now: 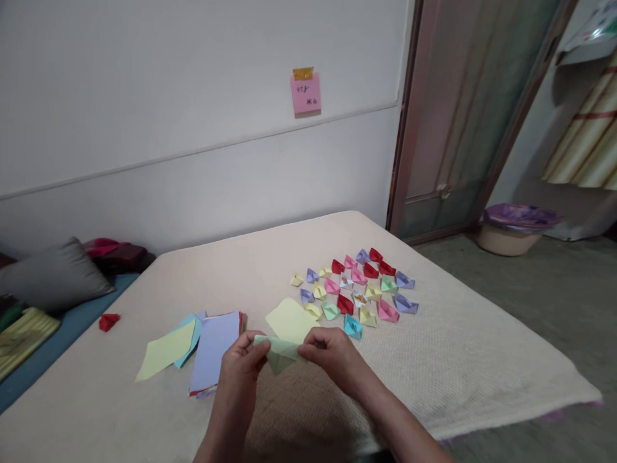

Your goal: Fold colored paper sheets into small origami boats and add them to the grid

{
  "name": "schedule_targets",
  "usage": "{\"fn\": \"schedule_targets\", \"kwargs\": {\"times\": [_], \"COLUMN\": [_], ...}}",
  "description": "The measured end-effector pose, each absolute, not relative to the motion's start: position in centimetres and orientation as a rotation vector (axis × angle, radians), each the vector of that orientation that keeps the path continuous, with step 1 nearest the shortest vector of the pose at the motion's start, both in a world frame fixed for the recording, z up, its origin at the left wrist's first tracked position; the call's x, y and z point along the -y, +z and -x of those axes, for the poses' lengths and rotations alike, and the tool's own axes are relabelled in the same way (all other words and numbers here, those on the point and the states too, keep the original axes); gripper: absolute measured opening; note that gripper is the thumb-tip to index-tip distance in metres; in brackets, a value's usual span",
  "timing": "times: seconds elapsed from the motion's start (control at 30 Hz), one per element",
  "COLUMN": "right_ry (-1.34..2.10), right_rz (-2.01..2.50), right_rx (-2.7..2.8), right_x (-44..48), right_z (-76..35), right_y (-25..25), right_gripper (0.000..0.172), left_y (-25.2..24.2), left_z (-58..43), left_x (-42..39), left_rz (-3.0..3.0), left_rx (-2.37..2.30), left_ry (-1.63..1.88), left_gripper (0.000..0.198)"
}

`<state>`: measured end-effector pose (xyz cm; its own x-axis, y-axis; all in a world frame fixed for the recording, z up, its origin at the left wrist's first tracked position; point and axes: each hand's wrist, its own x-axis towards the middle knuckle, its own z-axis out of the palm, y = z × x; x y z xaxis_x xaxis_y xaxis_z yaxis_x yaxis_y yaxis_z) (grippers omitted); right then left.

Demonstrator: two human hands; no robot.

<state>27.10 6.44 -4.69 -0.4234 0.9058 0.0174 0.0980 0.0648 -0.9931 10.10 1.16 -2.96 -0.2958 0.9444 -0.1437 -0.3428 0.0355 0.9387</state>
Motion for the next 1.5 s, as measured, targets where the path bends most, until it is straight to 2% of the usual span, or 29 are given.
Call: {"fn": "schedule_targets", "kwargs": {"times": [0.07, 0.27, 0.53, 0.7, 0.9, 1.23, 1.4, 1.5], "right_ry": [1.418, 1.493, 1.556, 1.568, 1.406, 1.241, 1.224, 1.218], "right_rz": [1.005, 0.972, 0.948, 0.890, 0.851, 0.920, 0.913, 0.930], "right_rx": [1.663, 1.686, 1.481, 1.383, 1.510, 1.612, 1.624, 1.589], "right_x": [-6.2, -5.4, -5.1, -5.2, -4.6, -4.0, -4.1, -4.2], "right_z": [-27.0, -26.1, -25.6, -25.4, -25.4, -25.2, -25.0, -25.0], "right_y": [-4.3, -4.3, -4.5, -4.6, -4.5, -4.2, -4.5, -4.5], "right_gripper": [0.011, 0.012, 0.005, 0.002, 0.013, 0.016, 0.015, 0.014], "left_y": [-3.1, -4.3, -3.7, -3.8, -4.2, -3.9, -4.3, -4.6], "left_z": [-10.1, -10.8, -11.8, -12.0, -11.9, -11.8, -11.6, -11.7], "left_x": [-1.3, -1.7, -1.5, -0.9, -0.9, -0.5, -0.6, -0.7], "left_rz": [-0.776, -0.975, -0.836, -1.010, -1.150, -1.378, -1.364, -1.292], "left_rx": [-1.248, -1.300, -1.291, -1.365, -1.462, -1.679, -1.679, -1.625], "left_ry": [1.479, 1.373, 1.577, 1.618, 1.642, 1.628, 1.646, 1.700], "left_gripper": [0.010, 0.008, 0.030, 0.019, 0.019, 0.005, 0.005, 0.016]}}
